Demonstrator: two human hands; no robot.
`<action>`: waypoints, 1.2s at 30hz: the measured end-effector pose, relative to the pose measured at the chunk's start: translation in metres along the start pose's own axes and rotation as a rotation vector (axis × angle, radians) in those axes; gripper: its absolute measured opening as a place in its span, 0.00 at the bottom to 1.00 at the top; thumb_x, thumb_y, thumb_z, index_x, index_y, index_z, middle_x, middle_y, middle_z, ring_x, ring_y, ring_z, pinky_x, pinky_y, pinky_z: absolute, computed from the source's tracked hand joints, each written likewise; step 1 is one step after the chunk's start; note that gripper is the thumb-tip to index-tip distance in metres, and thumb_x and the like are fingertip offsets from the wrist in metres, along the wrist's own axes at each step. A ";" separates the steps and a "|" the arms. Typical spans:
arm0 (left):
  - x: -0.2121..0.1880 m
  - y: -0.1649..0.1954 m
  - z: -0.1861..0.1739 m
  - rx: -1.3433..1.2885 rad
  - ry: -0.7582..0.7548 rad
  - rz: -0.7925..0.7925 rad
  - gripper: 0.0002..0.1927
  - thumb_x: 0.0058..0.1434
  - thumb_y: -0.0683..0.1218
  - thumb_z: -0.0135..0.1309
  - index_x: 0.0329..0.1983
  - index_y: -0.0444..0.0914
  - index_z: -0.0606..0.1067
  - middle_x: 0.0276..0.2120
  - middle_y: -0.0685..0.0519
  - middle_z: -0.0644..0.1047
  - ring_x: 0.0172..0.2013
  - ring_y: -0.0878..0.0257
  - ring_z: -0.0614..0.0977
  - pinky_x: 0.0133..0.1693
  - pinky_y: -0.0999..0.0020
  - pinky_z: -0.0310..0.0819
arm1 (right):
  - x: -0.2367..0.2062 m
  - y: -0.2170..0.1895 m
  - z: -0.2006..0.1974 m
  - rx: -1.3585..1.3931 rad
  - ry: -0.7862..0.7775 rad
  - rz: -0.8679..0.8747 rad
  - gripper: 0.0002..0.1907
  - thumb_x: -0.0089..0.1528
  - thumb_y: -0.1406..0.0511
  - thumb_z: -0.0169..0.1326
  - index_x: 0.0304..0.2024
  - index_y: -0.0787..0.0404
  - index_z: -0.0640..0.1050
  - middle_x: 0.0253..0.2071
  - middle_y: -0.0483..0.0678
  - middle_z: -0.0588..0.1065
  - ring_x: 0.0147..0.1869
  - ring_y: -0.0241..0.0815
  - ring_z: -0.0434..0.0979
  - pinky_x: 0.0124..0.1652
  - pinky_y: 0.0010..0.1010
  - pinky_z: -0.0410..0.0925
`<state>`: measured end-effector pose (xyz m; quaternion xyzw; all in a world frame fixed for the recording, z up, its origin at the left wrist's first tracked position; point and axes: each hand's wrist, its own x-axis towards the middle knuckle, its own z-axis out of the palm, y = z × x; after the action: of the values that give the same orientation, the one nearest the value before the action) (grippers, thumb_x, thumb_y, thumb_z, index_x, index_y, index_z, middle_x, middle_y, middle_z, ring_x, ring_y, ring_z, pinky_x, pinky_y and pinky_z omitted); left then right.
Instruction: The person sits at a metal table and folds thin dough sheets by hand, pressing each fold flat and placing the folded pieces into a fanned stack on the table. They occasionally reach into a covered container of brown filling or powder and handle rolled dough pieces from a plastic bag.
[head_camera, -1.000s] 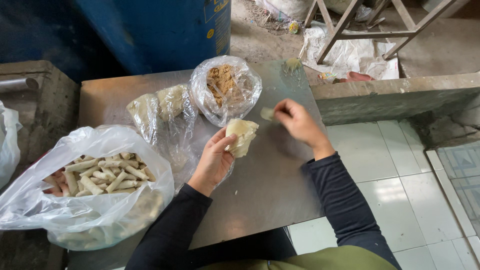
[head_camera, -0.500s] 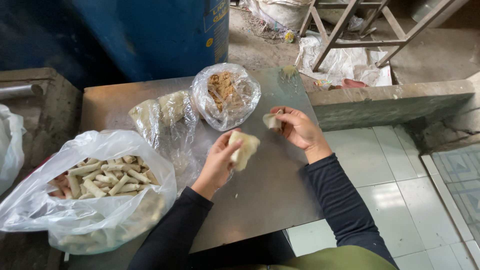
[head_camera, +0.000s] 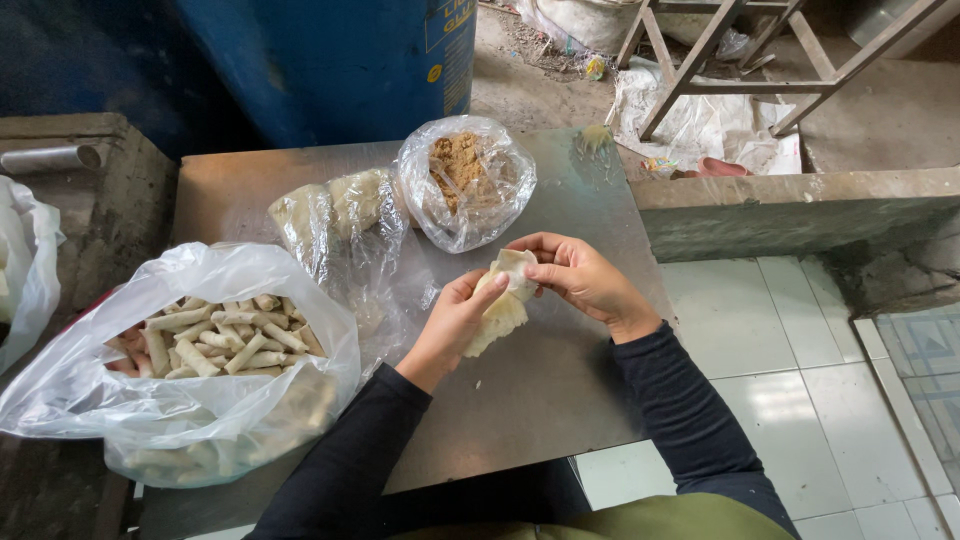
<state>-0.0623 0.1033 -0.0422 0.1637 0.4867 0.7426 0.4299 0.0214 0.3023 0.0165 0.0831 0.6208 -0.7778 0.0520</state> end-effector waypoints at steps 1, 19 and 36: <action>0.000 0.000 0.000 0.015 0.002 0.011 0.23 0.65 0.56 0.58 0.50 0.32 0.78 0.35 0.55 0.81 0.32 0.71 0.81 0.34 0.74 0.76 | 0.001 0.001 -0.001 -0.013 -0.014 -0.002 0.21 0.63 0.67 0.57 0.59 0.64 0.75 0.48 0.43 0.80 0.47 0.27 0.78 0.45 0.20 0.71; -0.013 0.013 0.015 0.495 0.128 0.172 0.25 0.54 0.54 0.68 0.46 0.31 0.79 0.31 0.54 0.82 0.30 0.72 0.82 0.31 0.75 0.78 | -0.009 0.004 0.008 -0.185 0.098 -0.049 0.07 0.64 0.66 0.60 0.42 0.63 0.81 0.34 0.37 0.77 0.35 0.24 0.72 0.33 0.18 0.64; -0.003 -0.004 0.002 0.048 0.028 0.053 0.17 0.72 0.51 0.50 0.42 0.32 0.79 0.29 0.59 0.76 0.28 0.74 0.74 0.30 0.75 0.69 | -0.008 0.003 -0.008 0.200 0.029 0.027 0.06 0.69 0.66 0.56 0.45 0.62 0.78 0.40 0.42 0.78 0.42 0.31 0.77 0.44 0.26 0.72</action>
<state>-0.0572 0.1025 -0.0442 0.1762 0.5058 0.7441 0.3993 0.0305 0.3094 0.0136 0.1076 0.5395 -0.8339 0.0447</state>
